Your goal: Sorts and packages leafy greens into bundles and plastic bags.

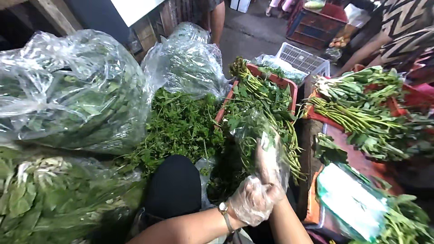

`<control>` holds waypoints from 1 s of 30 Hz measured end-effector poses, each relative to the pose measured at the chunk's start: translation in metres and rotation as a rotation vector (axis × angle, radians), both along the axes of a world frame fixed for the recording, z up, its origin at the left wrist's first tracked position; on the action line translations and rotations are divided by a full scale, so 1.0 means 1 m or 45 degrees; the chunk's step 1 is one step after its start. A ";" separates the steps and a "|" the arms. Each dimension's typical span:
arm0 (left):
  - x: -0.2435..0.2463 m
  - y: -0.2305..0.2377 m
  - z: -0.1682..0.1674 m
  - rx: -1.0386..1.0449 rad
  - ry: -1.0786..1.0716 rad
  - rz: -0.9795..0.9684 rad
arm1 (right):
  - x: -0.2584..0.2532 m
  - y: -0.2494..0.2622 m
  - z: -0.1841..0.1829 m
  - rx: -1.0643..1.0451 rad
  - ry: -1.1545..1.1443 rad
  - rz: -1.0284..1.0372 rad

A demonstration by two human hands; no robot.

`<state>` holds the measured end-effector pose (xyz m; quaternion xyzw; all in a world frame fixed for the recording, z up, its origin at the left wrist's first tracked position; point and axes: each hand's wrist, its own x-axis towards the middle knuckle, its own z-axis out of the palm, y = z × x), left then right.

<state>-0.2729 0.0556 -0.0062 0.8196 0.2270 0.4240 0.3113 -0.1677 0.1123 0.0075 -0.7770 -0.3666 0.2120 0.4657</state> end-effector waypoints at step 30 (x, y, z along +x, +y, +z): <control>-0.014 0.180 0.146 0.074 0.518 -0.490 | 0.069 -0.047 0.134 -0.001 -1.403 1.136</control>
